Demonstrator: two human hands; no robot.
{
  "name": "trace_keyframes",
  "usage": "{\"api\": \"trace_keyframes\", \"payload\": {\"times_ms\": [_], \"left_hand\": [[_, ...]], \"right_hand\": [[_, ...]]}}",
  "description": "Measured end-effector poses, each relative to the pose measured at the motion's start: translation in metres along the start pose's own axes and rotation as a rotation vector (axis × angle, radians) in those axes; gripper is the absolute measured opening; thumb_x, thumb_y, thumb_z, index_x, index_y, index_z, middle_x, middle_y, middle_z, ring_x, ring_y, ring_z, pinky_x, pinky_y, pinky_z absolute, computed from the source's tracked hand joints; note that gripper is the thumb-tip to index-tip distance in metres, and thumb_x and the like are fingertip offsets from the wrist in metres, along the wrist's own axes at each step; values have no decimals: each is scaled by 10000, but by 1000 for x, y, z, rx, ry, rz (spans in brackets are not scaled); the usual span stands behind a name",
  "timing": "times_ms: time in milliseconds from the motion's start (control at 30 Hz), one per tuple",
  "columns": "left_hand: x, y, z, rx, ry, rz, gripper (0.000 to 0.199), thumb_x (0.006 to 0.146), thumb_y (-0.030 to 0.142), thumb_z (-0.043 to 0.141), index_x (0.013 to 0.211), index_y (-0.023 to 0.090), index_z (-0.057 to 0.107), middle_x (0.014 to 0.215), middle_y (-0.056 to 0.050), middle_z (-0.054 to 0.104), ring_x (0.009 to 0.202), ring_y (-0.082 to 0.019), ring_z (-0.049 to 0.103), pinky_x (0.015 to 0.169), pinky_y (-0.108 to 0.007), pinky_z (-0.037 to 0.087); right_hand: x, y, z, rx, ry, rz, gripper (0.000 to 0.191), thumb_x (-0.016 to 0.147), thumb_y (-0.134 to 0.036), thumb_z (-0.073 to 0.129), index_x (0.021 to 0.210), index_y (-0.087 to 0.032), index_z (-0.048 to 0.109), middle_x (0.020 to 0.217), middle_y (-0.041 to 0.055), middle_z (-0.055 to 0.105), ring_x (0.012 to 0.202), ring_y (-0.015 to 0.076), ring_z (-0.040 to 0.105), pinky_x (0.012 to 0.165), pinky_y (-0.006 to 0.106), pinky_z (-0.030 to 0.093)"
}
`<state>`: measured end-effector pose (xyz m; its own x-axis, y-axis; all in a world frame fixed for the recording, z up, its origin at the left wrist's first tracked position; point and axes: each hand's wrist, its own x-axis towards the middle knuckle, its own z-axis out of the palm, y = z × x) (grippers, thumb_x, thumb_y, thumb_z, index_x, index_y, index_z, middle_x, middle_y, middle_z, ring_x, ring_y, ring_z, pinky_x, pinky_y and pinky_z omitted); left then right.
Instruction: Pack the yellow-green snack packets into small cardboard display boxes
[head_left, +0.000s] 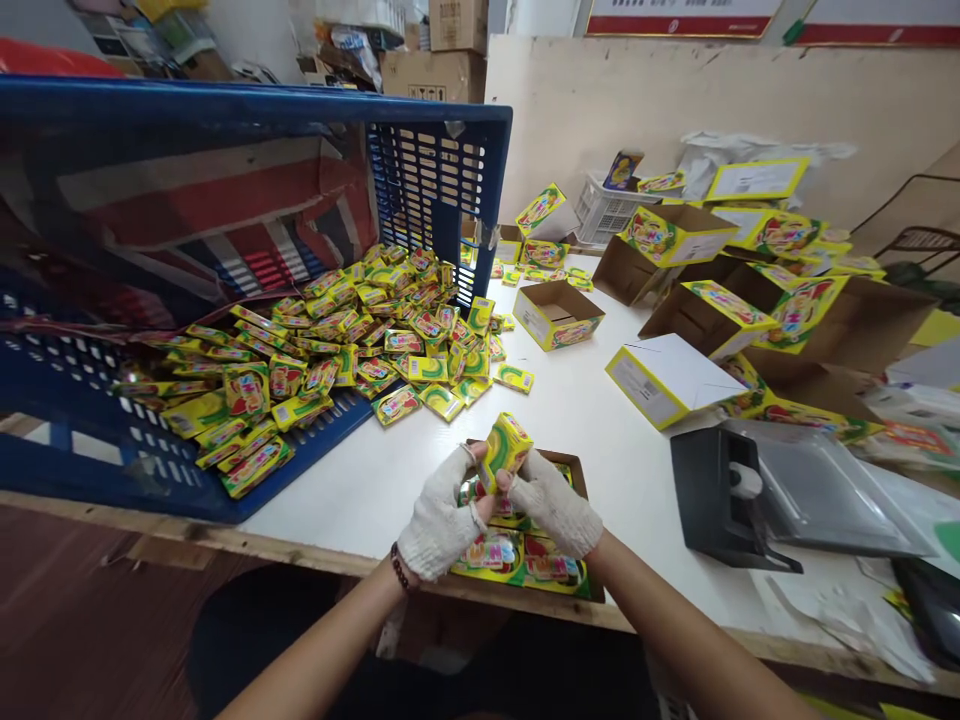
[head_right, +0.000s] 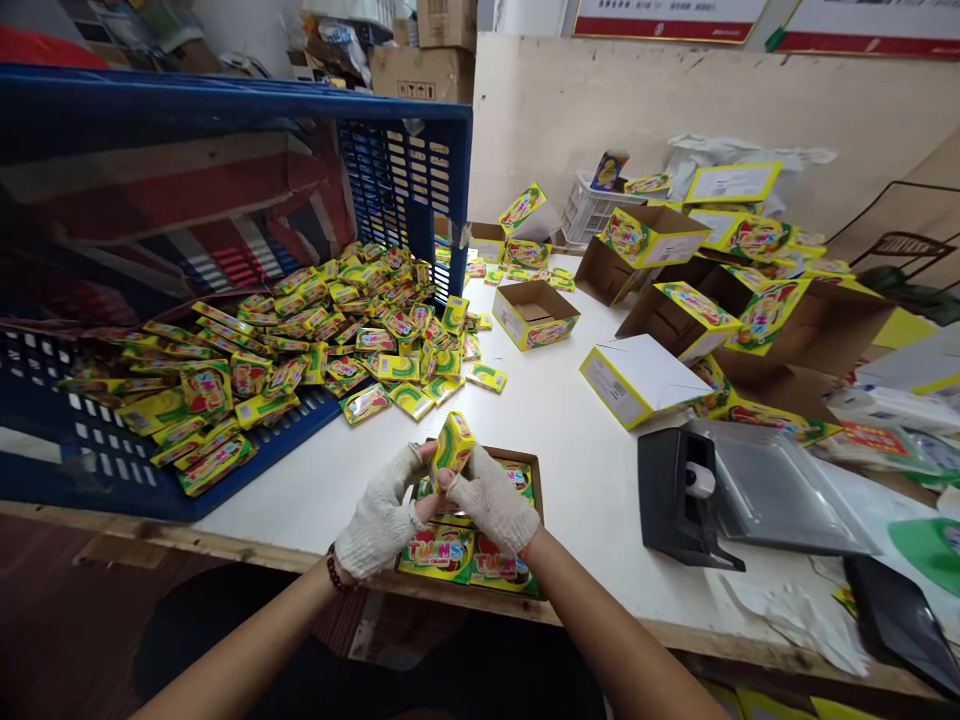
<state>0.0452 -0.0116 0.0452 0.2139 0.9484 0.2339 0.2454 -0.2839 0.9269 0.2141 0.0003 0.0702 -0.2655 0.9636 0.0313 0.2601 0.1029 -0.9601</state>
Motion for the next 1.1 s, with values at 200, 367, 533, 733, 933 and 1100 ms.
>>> {"api": "trace_keyframes", "payload": {"times_ms": [200, 367, 533, 733, 933, 1100], "left_hand": [[7, -1, -7, 280, 123, 68, 276, 843, 256, 538, 1104, 201, 608, 1110, -75, 664, 1086, -223, 612, 977, -394, 486], [6, -12, -9, 122, -66, -49, 324, 849, 206, 438, 1102, 203, 641, 1027, -49, 704, 967, -204, 649, 889, -354, 524], [4, -9, -18, 237, 67, 4, 467, 775, 214, 507, 1235, 183, 581, 1239, -83, 642, 1154, -248, 592, 1012, -392, 476], [7, 4, -18, 388, 167, 101, 201, 839, 223, 477, 986, 203, 611, 957, -64, 664, 924, -208, 640, 849, -358, 529], [-15, -25, 1, 311, 198, 41, 353, 883, 326, 490, 1196, 183, 571, 1246, -125, 610, 1214, -257, 557, 1055, -442, 446], [-22, -45, 14, 82, 198, -271, 581, 922, 441, 452, 1440, 185, 385, 1487, -120, 446, 1384, -246, 411, 1159, -416, 347]], "right_hand": [[7, 19, -25, -268, 112, -147, 281, 882, -324, 517, 1116, -198, 609, 1056, 82, 650, 970, 210, 630, 869, 372, 524], [13, 23, -13, -492, 66, -288, 252, 853, -163, 530, 1077, -216, 635, 1035, 77, 627, 962, 200, 614, 838, 346, 522], [14, 11, -7, -711, 120, -362, 166, 780, -101, 537, 909, -178, 610, 960, 92, 625, 896, 218, 575, 806, 350, 488], [19, 12, 5, -1130, -84, -312, 85, 877, -163, 539, 883, -175, 623, 861, 91, 634, 793, 221, 566, 719, 338, 444], [6, 44, 7, -917, 33, -372, 150, 881, -156, 553, 928, -218, 682, 1116, 107, 641, 1070, 252, 569, 921, 420, 487], [-22, 60, 11, -788, 334, -322, 295, 882, -143, 495, 1117, -209, 662, 1319, 139, 540, 1244, 279, 490, 1005, 483, 475]]}}
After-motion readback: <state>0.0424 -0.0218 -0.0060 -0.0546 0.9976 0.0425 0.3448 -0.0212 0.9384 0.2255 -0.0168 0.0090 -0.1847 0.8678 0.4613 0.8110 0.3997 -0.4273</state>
